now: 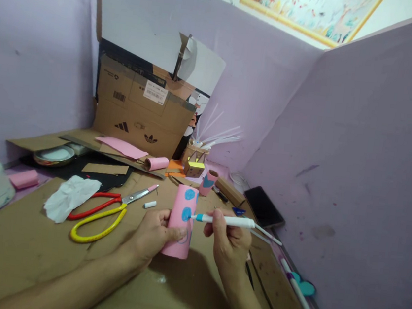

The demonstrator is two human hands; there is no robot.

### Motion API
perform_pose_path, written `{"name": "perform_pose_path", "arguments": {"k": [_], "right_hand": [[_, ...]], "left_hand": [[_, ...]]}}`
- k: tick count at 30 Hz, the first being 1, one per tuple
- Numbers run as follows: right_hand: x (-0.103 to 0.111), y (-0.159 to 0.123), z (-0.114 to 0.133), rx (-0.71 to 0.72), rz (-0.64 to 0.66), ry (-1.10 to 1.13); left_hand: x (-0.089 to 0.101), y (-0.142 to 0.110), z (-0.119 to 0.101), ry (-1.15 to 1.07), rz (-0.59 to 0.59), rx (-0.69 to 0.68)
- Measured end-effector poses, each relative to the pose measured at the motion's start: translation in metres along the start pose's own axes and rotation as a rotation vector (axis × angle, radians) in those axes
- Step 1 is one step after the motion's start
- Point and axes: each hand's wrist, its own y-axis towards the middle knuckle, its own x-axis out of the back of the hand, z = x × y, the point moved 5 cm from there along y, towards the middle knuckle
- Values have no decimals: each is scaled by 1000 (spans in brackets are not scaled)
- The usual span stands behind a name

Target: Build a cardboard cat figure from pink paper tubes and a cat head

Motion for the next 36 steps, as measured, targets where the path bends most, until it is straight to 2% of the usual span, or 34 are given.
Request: {"name": "perform_pose_path", "arguments": {"k": [3,14,24,30,33,36], "right_hand": [[1,0,0,26,-25,-4],[-3,-3,0,24,12,-43],[-4,-3,0,-2,-4,24],[4,0,2,17,-68,-38],[7,3,5,4,-126,33],[8,6,2,-74,-202,172]], "left_hand": [[0,0,0,-4,1,4],[-1,-1,-2,-5,9,4],[0,-1,-1,-17,6,-4],[0,-1,1,-24,18,8],[0,0,2,-20,20,15],[1,1,2,-16,25,19]]}}
